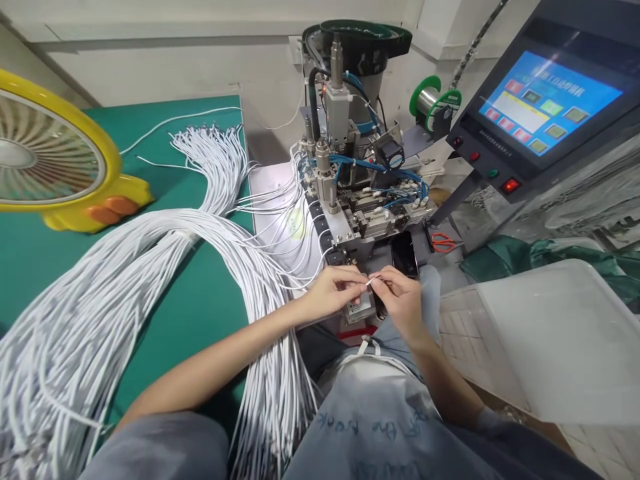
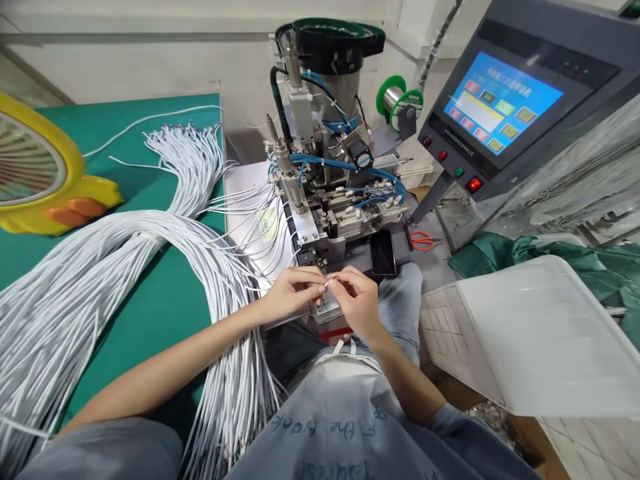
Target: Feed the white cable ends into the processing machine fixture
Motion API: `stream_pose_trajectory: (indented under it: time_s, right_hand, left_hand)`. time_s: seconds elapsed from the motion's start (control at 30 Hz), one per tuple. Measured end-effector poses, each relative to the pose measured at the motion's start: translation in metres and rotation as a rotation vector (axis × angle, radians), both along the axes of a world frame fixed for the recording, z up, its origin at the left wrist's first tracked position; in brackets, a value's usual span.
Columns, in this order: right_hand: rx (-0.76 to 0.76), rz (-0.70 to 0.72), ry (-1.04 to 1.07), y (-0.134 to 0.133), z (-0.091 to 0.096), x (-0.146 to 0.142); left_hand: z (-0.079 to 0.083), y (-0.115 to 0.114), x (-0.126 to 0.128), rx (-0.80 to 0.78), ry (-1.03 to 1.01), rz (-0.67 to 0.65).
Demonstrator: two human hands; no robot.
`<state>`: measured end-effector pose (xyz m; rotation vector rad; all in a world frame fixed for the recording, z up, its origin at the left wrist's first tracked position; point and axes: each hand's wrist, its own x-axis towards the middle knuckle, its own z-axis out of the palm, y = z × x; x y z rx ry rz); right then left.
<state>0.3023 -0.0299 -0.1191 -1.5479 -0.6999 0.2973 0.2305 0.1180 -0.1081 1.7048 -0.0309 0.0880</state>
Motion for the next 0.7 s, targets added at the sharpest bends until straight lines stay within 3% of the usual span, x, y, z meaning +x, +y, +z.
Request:
stream_pose_trajectory:
  time_s: [0.3,0.37,0.5,0.6,0.7]
  right_hand:
    - [-0.171,0.098,-0.146,-0.004,0.003,0.021]
    - [-0.147,0.074,-0.131,-0.003,0.002,0.021]
    - [-0.049,0.028,-0.02,0.002,-0.006,0.015]
    - [0.027,0.098,0.093,0.004,-0.014,0.013]
    - [0.077,0.184,0.187,0.004,-0.017,0.017]
  left_hand:
    - [-0.014,0.002,-0.001,0.419,-0.341,0.154]
    - [-0.014,0.001,-0.001,0.403,-0.34,0.156]
    - [-0.008,0.001,-0.002,0.213,-0.224,0.11]
    - [-0.002,0.001,-0.002,0.093,-0.119,0.02]
    - [-0.003,0.003,-0.001,0.088,-0.131,-0.021]
